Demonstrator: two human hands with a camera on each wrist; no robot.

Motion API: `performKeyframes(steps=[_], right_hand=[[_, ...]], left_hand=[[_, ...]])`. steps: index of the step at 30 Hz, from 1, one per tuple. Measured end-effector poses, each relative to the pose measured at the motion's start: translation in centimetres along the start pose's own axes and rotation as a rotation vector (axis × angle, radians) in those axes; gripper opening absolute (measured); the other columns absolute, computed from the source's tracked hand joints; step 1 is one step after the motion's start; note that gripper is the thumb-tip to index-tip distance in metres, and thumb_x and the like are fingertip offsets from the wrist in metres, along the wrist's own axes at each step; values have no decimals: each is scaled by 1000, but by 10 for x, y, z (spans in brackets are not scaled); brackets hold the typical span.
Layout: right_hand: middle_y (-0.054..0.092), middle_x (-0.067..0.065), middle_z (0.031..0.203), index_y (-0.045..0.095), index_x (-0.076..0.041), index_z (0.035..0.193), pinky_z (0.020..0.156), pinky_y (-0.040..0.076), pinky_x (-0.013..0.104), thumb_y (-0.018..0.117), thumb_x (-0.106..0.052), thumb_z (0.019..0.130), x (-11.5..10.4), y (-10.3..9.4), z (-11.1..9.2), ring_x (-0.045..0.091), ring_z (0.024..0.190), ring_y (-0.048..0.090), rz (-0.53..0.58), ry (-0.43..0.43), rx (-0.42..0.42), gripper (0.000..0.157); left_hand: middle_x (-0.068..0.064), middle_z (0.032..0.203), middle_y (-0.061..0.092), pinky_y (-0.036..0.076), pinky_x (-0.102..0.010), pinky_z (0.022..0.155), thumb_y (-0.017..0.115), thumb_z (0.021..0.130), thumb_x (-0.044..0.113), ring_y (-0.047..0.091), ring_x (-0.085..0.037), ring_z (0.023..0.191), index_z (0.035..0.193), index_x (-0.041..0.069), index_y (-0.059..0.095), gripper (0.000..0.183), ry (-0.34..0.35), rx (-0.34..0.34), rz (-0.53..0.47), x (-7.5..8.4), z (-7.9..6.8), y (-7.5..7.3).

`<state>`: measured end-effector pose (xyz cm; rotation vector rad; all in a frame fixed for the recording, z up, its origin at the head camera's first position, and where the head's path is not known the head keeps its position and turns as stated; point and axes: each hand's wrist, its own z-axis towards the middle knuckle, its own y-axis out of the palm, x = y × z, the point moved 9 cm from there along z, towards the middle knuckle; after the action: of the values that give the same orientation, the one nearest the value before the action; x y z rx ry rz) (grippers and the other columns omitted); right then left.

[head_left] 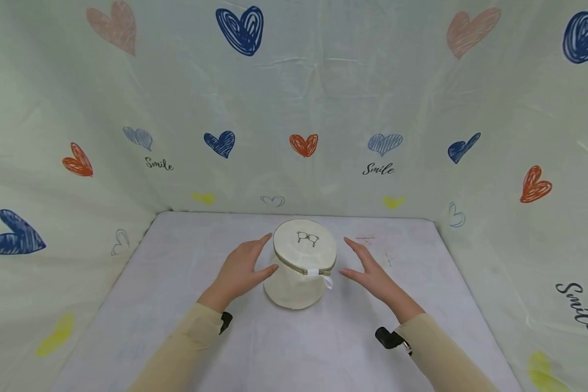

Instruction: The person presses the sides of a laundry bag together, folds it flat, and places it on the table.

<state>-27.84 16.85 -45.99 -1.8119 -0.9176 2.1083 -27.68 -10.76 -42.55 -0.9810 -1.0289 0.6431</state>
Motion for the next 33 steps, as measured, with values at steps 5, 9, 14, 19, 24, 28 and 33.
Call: performKeyframes(steps=[5, 9, 14, 19, 24, 28, 33], right_hand=[[20, 11, 159, 22, -19, 156, 107, 23, 66, 69, -28, 92, 3, 6, 6, 37, 143, 23, 56, 26, -2, 80], [21, 12, 159, 22, -17, 156, 107, 22, 66, 68, -31, 92, 4, 11, 10, 38, 142, 24, 73, 23, -11, 80], [23, 14, 159, 23, -14, 156, 109, 17, 65, 68, -29, 93, 3, 15, 16, 41, 140, 28, 97, 2, -12, 79], [28, 16, 155, 23, -16, 156, 108, 21, 65, 71, -29, 90, 4, 20, 22, 41, 138, 31, 114, 23, -17, 82], [32, 19, 149, 21, -21, 157, 102, 32, 65, 72, -32, 89, 7, 24, 27, 42, 135, 34, 123, 83, -30, 86], [38, 20, 141, 21, -18, 156, 102, 31, 65, 71, -31, 90, 6, 26, 30, 40, 129, 41, 112, 76, -32, 84], [40, 19, 138, 25, -17, 156, 99, 36, 61, 73, -31, 89, 3, 28, 32, 36, 123, 45, 111, 82, -19, 83]], left_hand=[[-8, 146, 47, 39, -52, 103, 64, 90, 49, 44, -32, 131, 154, 15, 31, 80, -51, -27, -46, -1, 5, 10], [-7, 147, 46, 39, -53, 103, 63, 88, 55, 45, -33, 131, 154, 16, 31, 83, -70, -31, -60, -1, 10, 14], [-6, 147, 46, 40, -53, 102, 64, 87, 58, 45, -35, 130, 154, 16, 30, 86, -86, -30, -85, 1, 17, 15], [-11, 145, 48, 40, -55, 101, 62, 87, 61, 46, -36, 129, 154, 15, 29, 88, -135, -47, -112, 1, 22, 17], [-14, 144, 48, 41, -55, 100, 63, 85, 62, 46, -36, 129, 155, 16, 28, 90, -198, -67, -146, 0, 26, 20], [-13, 147, 45, 40, -54, 102, 64, 84, 62, 45, -35, 131, 155, 16, 28, 91, -210, -82, -156, 1, 30, 23], [-14, 148, 43, 39, -53, 103, 66, 85, 60, 42, -33, 134, 155, 17, 27, 91, -201, -100, -160, 4, 31, 25]])
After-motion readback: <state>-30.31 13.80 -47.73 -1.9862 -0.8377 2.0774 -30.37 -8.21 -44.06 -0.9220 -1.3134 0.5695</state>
